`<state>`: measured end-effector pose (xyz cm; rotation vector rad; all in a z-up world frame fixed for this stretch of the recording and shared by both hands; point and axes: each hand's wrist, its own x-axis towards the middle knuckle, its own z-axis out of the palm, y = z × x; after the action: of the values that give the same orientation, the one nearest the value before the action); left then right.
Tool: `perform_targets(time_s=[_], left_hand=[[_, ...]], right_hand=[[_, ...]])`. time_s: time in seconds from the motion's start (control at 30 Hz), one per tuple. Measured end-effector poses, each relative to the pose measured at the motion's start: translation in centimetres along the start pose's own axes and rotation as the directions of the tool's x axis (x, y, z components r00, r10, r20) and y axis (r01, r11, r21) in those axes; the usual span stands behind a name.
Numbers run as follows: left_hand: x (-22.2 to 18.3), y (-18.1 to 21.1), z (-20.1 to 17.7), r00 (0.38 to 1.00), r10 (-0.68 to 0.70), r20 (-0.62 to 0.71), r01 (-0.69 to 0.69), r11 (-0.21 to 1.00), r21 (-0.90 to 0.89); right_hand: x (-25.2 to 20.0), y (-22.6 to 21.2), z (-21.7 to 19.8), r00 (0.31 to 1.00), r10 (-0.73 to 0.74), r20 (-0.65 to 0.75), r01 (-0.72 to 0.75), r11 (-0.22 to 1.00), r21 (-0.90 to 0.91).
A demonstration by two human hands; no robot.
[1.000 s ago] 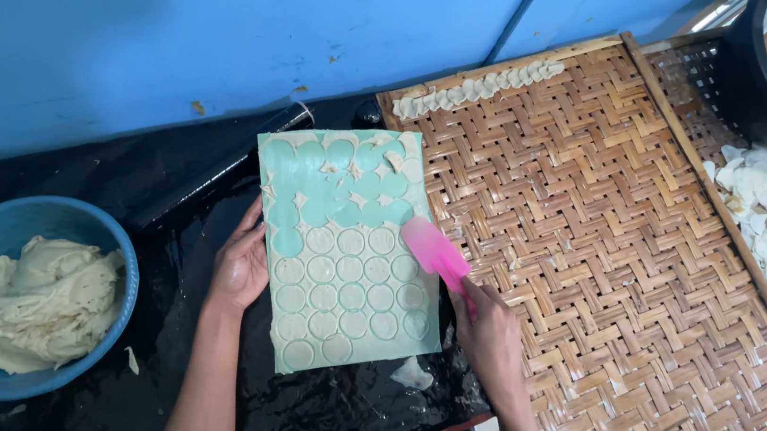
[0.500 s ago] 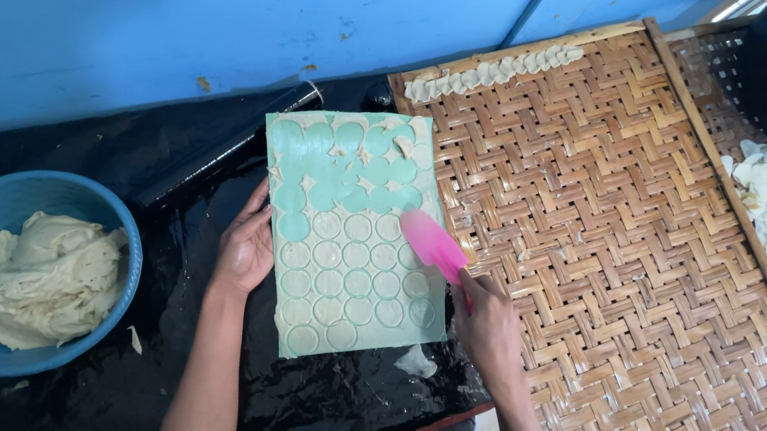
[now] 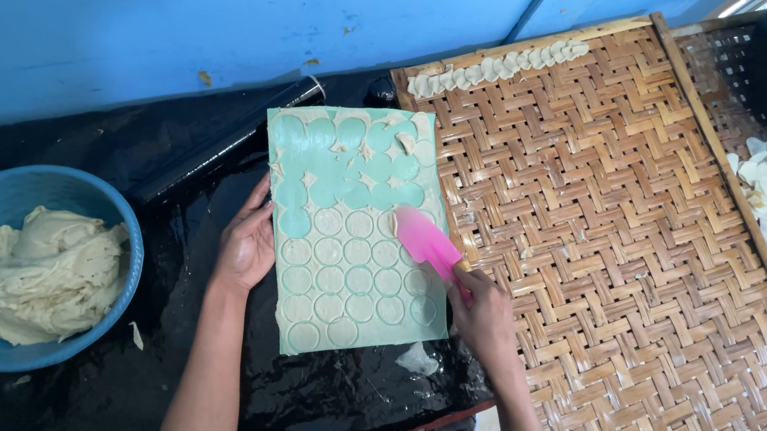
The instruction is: Stamping circular pieces from a flat sheet of dough and arranging them on a woven drying tray.
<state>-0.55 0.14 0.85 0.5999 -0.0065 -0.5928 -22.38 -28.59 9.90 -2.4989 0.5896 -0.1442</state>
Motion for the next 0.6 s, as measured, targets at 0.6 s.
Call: perform_targets(time_s=[0.6], left_hand=[[0.2, -0.1, -0.6, 1.000, -0.020, -0.016, 0.020, 1.000, 0.017]], right_hand=[[6.0, 7.8, -3.0, 0.927, 0.372, -0.044, -0.304, 0.817, 0.490]])
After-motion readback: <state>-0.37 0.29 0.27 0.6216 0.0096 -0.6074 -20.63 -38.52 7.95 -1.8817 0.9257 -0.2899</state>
